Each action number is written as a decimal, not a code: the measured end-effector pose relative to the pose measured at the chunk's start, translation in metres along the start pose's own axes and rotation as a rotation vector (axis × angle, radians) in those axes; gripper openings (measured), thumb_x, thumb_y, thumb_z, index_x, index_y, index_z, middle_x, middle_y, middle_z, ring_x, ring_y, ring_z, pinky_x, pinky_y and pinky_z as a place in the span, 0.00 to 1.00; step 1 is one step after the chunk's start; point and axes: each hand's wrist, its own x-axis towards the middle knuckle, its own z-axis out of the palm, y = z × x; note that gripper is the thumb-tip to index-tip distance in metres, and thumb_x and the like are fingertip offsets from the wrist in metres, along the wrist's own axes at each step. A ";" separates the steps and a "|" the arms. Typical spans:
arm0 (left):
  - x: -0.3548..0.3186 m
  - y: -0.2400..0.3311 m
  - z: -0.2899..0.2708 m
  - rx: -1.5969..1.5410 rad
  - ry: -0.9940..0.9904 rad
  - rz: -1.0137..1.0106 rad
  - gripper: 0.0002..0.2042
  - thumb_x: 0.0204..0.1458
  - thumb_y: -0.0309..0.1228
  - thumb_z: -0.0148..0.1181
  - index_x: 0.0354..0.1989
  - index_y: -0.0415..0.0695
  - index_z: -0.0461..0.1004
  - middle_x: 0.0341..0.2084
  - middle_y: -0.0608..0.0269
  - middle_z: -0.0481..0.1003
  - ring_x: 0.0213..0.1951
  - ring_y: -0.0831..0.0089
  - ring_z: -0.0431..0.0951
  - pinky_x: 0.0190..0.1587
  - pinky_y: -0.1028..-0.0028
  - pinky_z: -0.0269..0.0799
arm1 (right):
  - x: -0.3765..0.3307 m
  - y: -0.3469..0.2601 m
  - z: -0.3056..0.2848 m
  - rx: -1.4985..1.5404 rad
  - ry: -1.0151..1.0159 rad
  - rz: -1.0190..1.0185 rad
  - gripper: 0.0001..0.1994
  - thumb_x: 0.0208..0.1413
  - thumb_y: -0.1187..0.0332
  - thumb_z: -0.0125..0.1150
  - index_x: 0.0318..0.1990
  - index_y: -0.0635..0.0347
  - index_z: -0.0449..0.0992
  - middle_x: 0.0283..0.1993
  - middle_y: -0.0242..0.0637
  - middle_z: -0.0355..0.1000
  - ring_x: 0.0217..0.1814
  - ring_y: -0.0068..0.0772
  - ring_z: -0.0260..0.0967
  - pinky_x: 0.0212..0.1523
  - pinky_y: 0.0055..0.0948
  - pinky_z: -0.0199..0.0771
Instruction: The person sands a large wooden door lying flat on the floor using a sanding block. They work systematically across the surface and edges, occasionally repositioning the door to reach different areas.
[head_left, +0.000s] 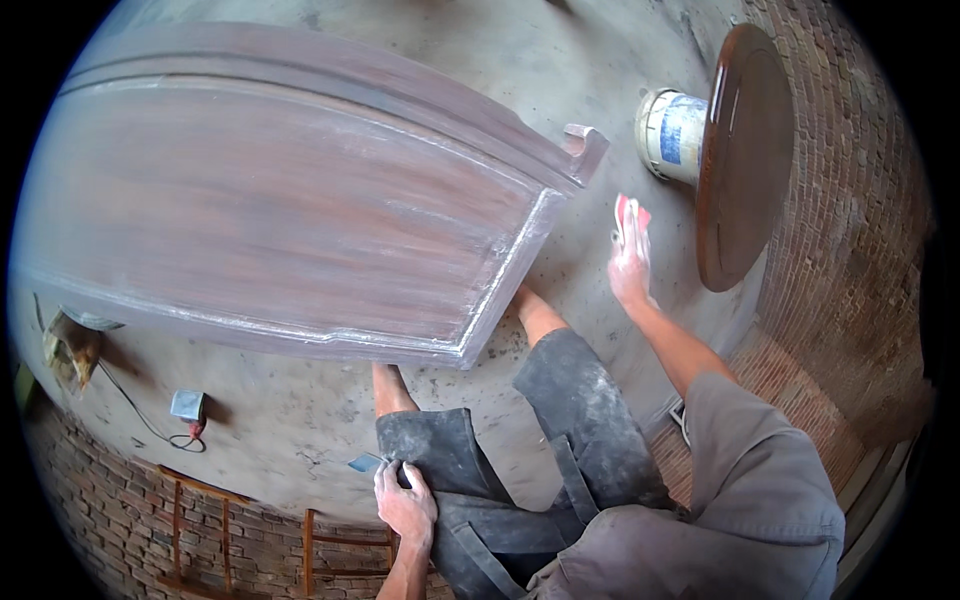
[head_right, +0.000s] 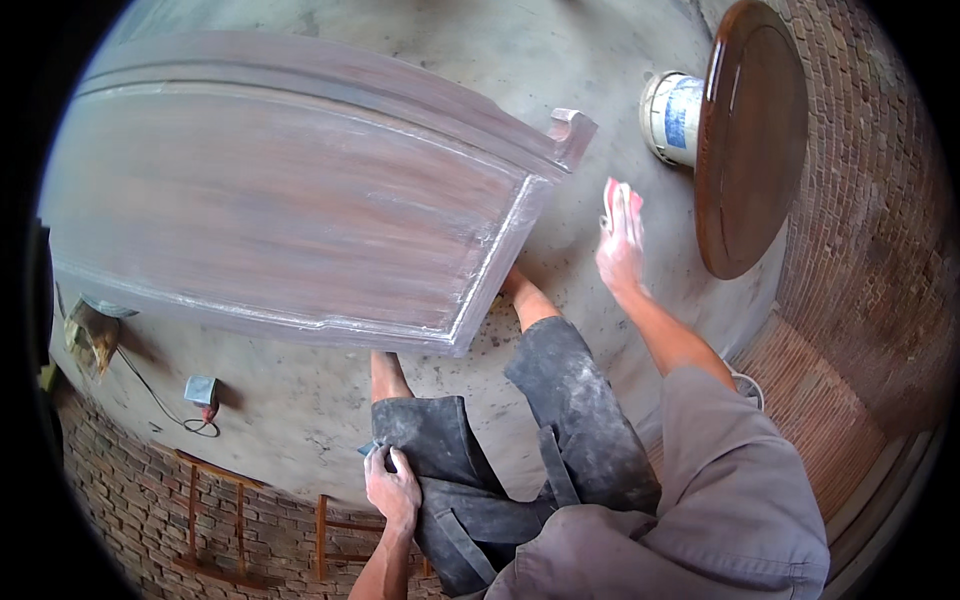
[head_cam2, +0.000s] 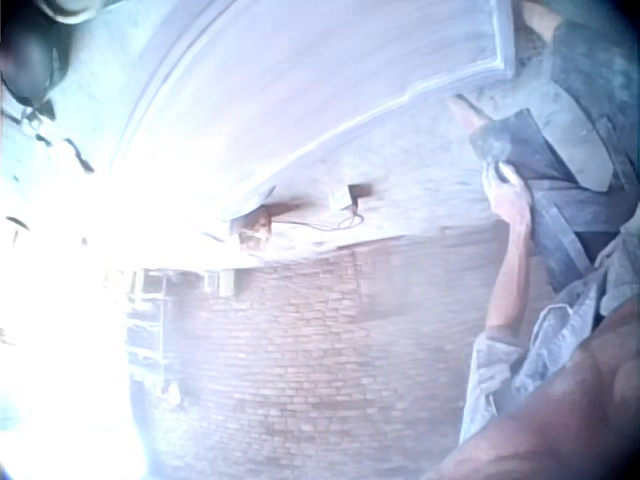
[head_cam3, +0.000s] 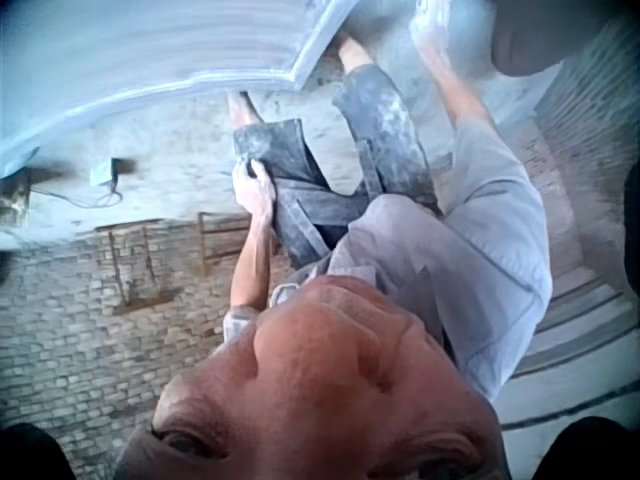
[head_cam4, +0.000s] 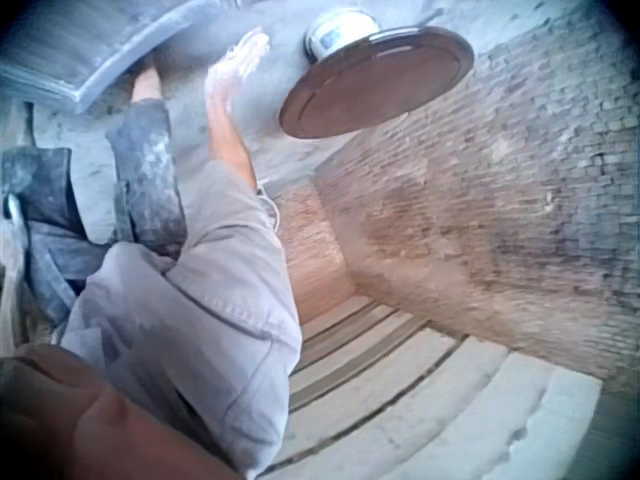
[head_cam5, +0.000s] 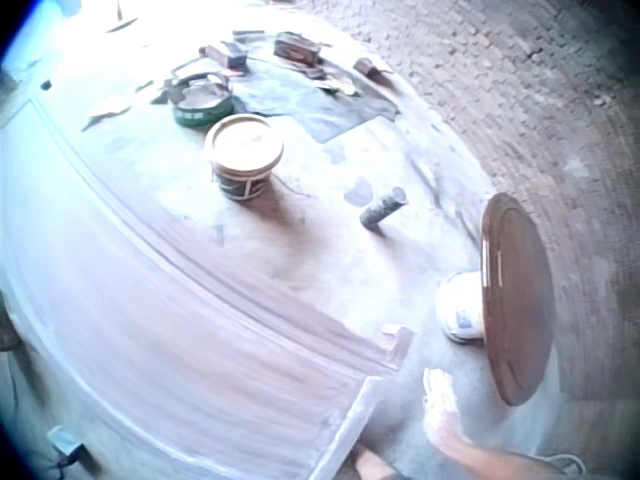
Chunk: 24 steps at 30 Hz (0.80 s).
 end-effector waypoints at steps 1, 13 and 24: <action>-0.001 0.002 0.002 0.003 0.002 -0.007 0.16 0.59 0.37 0.59 0.48 0.37 0.78 0.54 0.49 0.76 0.56 0.49 0.75 0.58 0.57 0.70 | 0.023 -0.023 0.000 0.067 0.047 0.002 0.32 0.63 0.74 0.56 0.75 0.59 0.57 0.78 0.47 0.55 0.78 0.60 0.51 0.76 0.50 0.53; -0.005 0.007 0.015 0.072 0.010 0.015 0.16 0.60 0.38 0.58 0.49 0.39 0.79 0.53 0.51 0.77 0.55 0.50 0.76 0.56 0.57 0.71 | 0.126 -0.075 0.060 -0.013 0.151 -0.014 0.30 0.67 0.71 0.51 0.74 0.70 0.53 0.78 0.62 0.46 0.78 0.65 0.48 0.76 0.52 0.52; -0.011 0.008 0.015 0.073 0.024 0.007 0.15 0.61 0.38 0.58 0.48 0.41 0.80 0.52 0.51 0.77 0.53 0.49 0.77 0.55 0.58 0.72 | 0.117 -0.075 0.057 -0.151 0.072 -0.173 0.34 0.64 0.75 0.51 0.76 0.72 0.47 0.79 0.62 0.42 0.79 0.70 0.43 0.77 0.58 0.49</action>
